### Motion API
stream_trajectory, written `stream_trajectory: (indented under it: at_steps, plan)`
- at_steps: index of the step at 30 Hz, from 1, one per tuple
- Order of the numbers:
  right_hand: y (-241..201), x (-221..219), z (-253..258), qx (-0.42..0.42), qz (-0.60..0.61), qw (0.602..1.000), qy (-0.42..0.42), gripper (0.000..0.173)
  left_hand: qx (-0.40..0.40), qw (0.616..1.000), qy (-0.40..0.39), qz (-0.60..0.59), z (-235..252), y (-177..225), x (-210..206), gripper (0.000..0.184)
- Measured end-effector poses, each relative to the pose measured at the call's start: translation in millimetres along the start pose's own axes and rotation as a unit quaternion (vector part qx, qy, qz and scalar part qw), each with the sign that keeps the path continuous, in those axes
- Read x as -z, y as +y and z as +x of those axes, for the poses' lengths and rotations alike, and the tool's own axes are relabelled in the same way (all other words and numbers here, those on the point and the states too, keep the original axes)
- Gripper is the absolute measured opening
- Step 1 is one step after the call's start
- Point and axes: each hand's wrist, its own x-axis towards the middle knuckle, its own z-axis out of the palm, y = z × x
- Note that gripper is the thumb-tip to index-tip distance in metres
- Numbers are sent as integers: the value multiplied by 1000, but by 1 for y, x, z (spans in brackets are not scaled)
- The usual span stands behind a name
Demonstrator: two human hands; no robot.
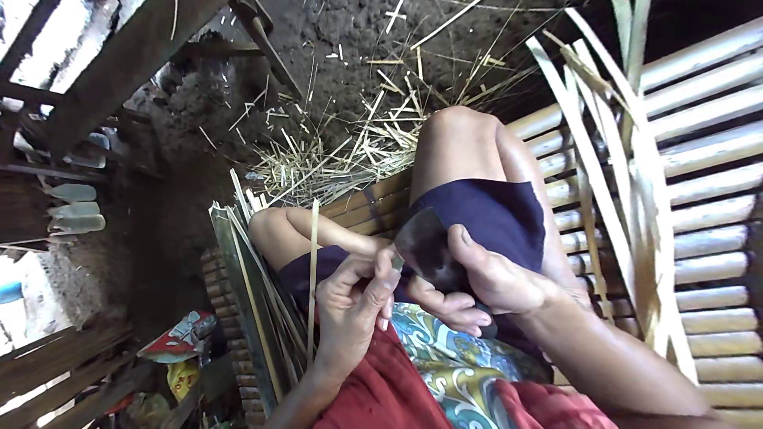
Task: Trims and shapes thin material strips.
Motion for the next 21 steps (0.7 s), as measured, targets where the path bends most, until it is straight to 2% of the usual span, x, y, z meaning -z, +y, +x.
stream_trajectory:
  at_steps: [4, 6, 10, 13, 15, 17, 19, 21]
  plan:
    - [-10, -8, -3, -5, -129, 991, 28, 66, -13, 1000, 13, 10, -3, -1, -3, 6]
    - [-13, -11, -4, -6, -153, 987, 42, 65, -9, 1000, 10, 13, -5, 0, -4, 8]
    - [-16, -13, -4, -45, -120, 991, 31, 67, 8, 999, -38, 5, -7, -2, -4, 7]
    - [-11, -19, 1, -50, -74, 995, 55, 68, 10, 1000, -18, 6, -10, -4, -5, 8]
    - [-3, -24, 5, -22, -63, 993, 98, 71, -1, 1000, 16, 13, -9, -3, -8, 8]
    - [11, -30, 10, 52, -54, 988, 133, 68, -30, 998, 44, 36, -8, -2, -10, 7]
    - [27, -30, 16, 143, -38, 980, 130, 65, -58, 994, 62, 68, -7, -1, -11, 6]
    - [36, -31, 20, 190, -37, 973, 127, 65, -81, 990, 66, 97, -8, 1, -11, 4]
